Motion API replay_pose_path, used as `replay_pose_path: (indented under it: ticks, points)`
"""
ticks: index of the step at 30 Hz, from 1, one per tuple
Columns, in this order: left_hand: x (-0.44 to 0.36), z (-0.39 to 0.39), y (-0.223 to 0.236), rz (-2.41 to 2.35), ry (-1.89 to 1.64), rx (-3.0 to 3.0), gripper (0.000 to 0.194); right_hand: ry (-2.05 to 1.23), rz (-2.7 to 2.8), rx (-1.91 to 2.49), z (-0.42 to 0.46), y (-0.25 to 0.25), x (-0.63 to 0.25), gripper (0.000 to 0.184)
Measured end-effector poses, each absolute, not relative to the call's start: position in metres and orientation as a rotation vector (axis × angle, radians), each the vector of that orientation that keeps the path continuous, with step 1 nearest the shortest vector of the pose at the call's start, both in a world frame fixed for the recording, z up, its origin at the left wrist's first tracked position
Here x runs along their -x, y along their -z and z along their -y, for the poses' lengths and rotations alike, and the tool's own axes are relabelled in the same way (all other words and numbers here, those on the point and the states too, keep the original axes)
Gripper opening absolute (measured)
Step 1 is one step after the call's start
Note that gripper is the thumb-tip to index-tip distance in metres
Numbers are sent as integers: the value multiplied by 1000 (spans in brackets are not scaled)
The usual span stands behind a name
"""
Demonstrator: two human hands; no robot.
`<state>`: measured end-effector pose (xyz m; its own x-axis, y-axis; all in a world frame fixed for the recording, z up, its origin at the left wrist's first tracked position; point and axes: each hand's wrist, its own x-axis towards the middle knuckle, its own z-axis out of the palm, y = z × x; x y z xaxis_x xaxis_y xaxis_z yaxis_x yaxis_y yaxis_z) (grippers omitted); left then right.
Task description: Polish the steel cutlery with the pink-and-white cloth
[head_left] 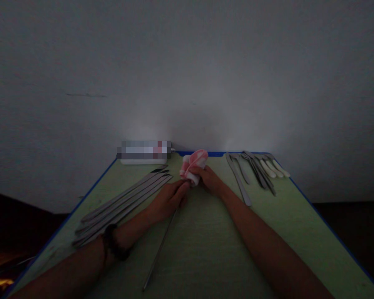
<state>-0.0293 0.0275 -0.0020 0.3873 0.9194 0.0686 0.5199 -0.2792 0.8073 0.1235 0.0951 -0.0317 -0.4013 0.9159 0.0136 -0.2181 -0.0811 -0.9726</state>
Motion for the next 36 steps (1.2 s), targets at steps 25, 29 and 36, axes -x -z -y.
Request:
replay_pose_path:
  ticks: [25,29,36]
  points:
    - [29,-30,2,-1296,-646,-2008,40,-1579,1330,867,-92,28,-125,29]
    - [28,-29,0,-1310,-680,-1978,40,-1597,1402,797,-90,24,-128,29]
    - [28,-28,0,-1352,-669,-2001,44,-1522,1569,808,-85,13,-131,23]
